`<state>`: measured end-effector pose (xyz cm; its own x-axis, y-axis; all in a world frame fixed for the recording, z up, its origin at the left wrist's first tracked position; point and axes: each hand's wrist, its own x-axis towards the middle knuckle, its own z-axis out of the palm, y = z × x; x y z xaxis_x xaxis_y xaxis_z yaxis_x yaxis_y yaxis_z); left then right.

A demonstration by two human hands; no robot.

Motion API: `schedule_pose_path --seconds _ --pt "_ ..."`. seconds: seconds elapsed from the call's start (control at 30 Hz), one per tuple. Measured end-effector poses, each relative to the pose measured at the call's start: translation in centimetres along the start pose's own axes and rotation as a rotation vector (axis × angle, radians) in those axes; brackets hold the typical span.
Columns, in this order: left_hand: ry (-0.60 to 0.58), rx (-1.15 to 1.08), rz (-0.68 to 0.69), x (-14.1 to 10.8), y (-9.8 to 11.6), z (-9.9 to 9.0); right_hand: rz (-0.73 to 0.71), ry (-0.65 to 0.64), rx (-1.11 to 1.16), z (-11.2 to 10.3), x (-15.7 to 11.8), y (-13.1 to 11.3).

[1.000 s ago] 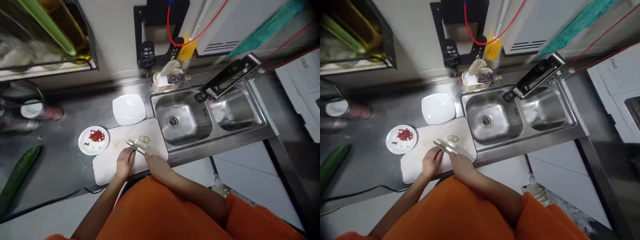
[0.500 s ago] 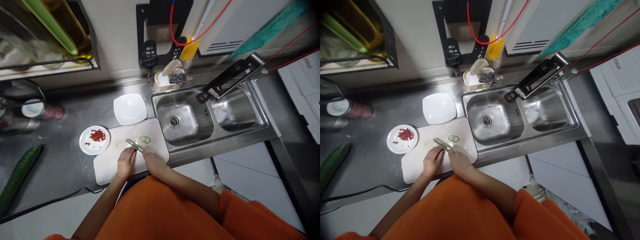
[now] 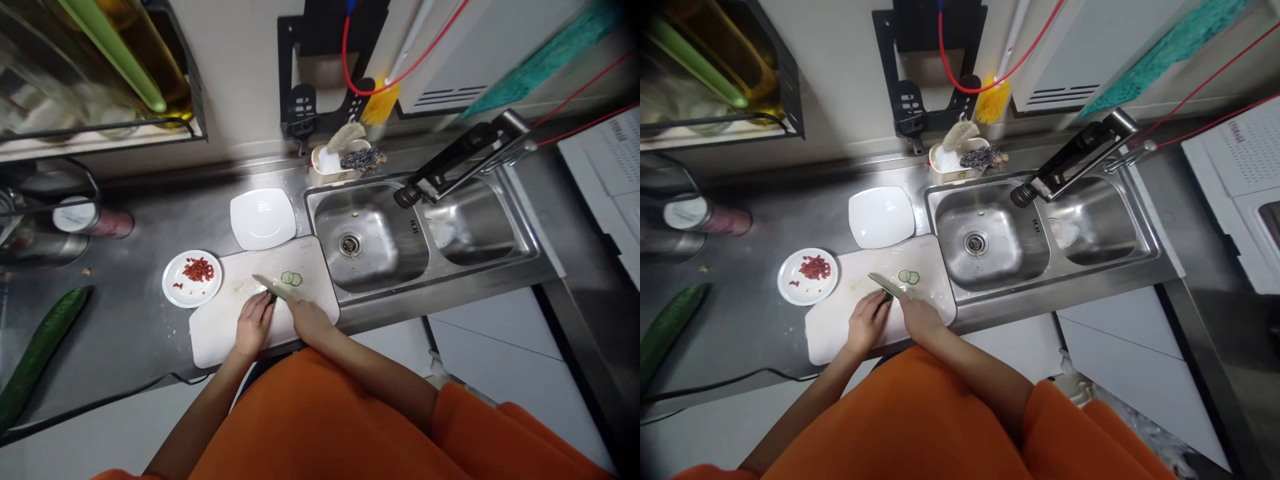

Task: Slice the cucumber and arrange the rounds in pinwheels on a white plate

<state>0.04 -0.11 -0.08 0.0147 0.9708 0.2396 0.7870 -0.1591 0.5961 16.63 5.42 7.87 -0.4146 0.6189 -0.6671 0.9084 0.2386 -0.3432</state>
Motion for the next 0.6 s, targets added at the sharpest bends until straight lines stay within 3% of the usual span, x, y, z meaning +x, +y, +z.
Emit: schedule_pose_path --seconds 0.37,0.6 --pt "-0.004 0.021 -0.003 -0.2 -0.3 0.1 0.038 -0.060 -0.099 -1.6 -3.8 -0.1" --pt "-0.004 0.033 -0.005 -0.2 -0.2 0.0 0.070 -0.118 -0.067 -1.9 -4.4 -0.5"
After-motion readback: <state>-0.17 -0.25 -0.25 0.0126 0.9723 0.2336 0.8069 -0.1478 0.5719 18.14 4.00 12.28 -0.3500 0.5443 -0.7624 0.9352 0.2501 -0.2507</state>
